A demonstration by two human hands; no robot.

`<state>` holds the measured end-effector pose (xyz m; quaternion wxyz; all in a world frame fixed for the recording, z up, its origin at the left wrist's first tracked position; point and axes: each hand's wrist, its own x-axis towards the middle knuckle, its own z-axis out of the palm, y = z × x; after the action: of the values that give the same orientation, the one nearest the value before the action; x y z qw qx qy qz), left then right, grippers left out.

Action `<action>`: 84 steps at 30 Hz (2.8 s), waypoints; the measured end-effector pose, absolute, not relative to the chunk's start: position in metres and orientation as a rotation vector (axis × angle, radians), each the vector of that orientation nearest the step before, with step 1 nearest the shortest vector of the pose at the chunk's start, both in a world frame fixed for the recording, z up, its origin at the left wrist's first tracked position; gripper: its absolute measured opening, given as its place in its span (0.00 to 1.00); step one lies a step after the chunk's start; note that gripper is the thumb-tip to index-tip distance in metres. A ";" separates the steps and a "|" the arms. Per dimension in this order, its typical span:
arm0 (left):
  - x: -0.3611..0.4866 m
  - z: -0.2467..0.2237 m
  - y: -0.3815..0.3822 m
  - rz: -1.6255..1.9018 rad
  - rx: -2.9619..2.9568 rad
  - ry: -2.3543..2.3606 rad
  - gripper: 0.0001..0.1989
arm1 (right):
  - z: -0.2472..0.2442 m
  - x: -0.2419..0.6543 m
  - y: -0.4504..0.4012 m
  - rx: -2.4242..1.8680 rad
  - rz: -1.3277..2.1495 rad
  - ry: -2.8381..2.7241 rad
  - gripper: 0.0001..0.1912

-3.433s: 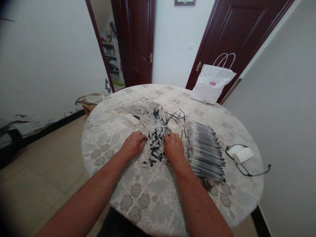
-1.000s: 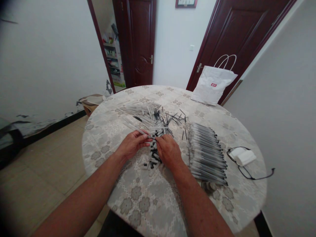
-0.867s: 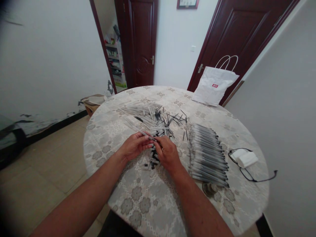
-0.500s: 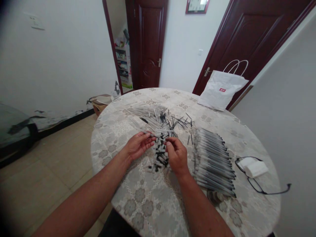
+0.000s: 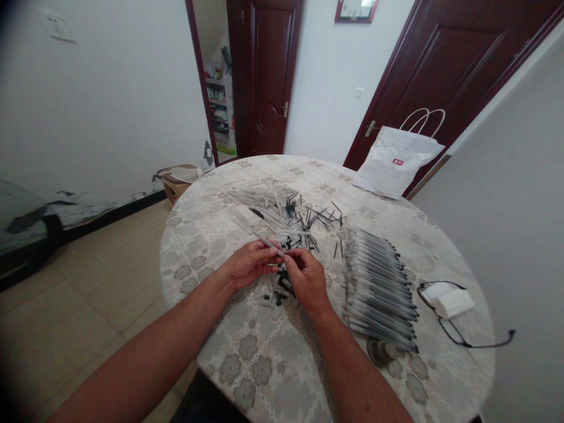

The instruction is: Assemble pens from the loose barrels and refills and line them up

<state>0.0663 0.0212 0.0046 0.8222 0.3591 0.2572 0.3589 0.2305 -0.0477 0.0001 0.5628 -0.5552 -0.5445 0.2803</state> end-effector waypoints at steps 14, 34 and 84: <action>0.062 0.010 0.032 0.924 0.503 0.549 0.03 | 0.015 0.267 -0.045 -1.516 0.232 -1.359 0.12; 0.063 0.008 0.036 1.024 0.506 0.644 0.06 | 0.023 0.290 -0.056 -1.995 0.322 -2.202 0.09; 0.069 0.010 0.019 0.839 0.869 0.582 0.15 | 0.003 0.239 -0.047 -1.370 0.525 -1.372 0.09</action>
<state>0.0695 0.0195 0.0104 0.7837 0.4025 0.2695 0.3890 0.2391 -0.0473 0.0034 0.5369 -0.5754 -0.5762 0.2204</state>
